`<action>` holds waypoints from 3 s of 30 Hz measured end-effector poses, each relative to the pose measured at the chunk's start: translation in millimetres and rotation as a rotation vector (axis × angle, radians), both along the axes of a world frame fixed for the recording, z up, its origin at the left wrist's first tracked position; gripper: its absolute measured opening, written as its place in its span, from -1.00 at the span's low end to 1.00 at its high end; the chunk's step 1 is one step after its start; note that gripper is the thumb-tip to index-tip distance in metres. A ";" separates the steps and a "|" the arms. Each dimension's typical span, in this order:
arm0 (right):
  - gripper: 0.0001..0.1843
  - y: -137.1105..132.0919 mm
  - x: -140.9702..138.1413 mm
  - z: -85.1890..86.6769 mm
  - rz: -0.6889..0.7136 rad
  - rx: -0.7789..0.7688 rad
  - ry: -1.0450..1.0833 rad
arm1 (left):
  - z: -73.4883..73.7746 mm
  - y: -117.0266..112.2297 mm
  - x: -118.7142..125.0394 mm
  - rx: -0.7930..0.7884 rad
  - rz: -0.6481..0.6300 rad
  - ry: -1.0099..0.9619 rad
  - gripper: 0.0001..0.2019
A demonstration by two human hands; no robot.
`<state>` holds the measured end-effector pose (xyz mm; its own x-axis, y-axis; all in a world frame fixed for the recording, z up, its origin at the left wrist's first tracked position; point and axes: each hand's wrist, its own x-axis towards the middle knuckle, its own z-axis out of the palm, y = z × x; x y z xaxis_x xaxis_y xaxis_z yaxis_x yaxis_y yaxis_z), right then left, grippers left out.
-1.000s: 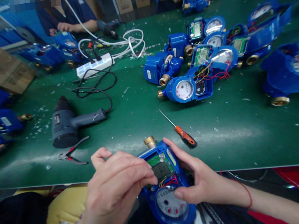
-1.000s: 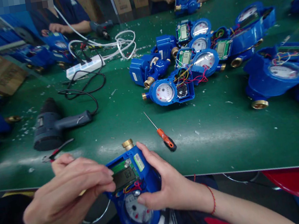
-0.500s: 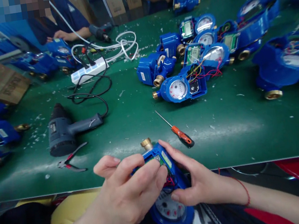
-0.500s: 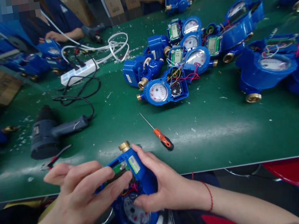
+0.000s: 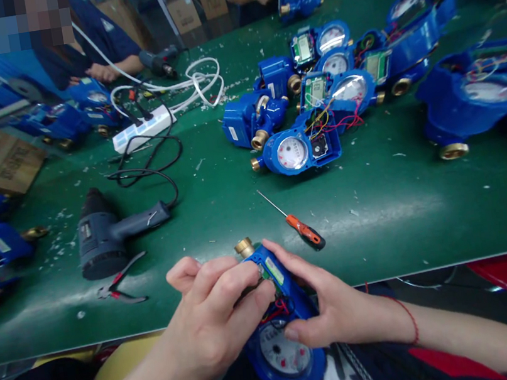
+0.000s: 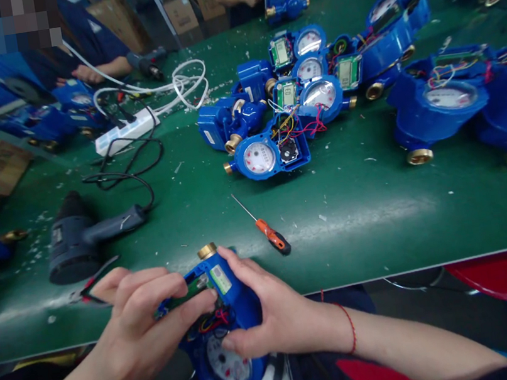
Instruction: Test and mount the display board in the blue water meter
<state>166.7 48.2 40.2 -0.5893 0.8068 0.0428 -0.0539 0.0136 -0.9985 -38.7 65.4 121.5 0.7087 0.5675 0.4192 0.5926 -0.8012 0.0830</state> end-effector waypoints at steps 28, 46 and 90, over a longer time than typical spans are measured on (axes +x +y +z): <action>0.09 1.8 6.6 -17.8 0.074 -0.330 0.340 | -20.4 -46.1 -2.1 -0.246 0.364 -0.645 -0.84; 0.00 70.7 5.0 1.0 0.198 -0.100 0.201 | -45.6 -49.8 47.1 -0.881 0.697 -1.438 -0.33; -0.80 44.5 -19.3 45.2 -0.195 1.209 -0.678 | -80.3 -34.7 27.7 -1.386 0.620 -1.349 -0.42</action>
<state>147.4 92.6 85.4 -0.6594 0.5456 0.5173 0.5307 0.8251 -0.1938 -10.9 30.6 41.2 0.0024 0.9005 -0.4348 -0.2446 0.4222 0.8729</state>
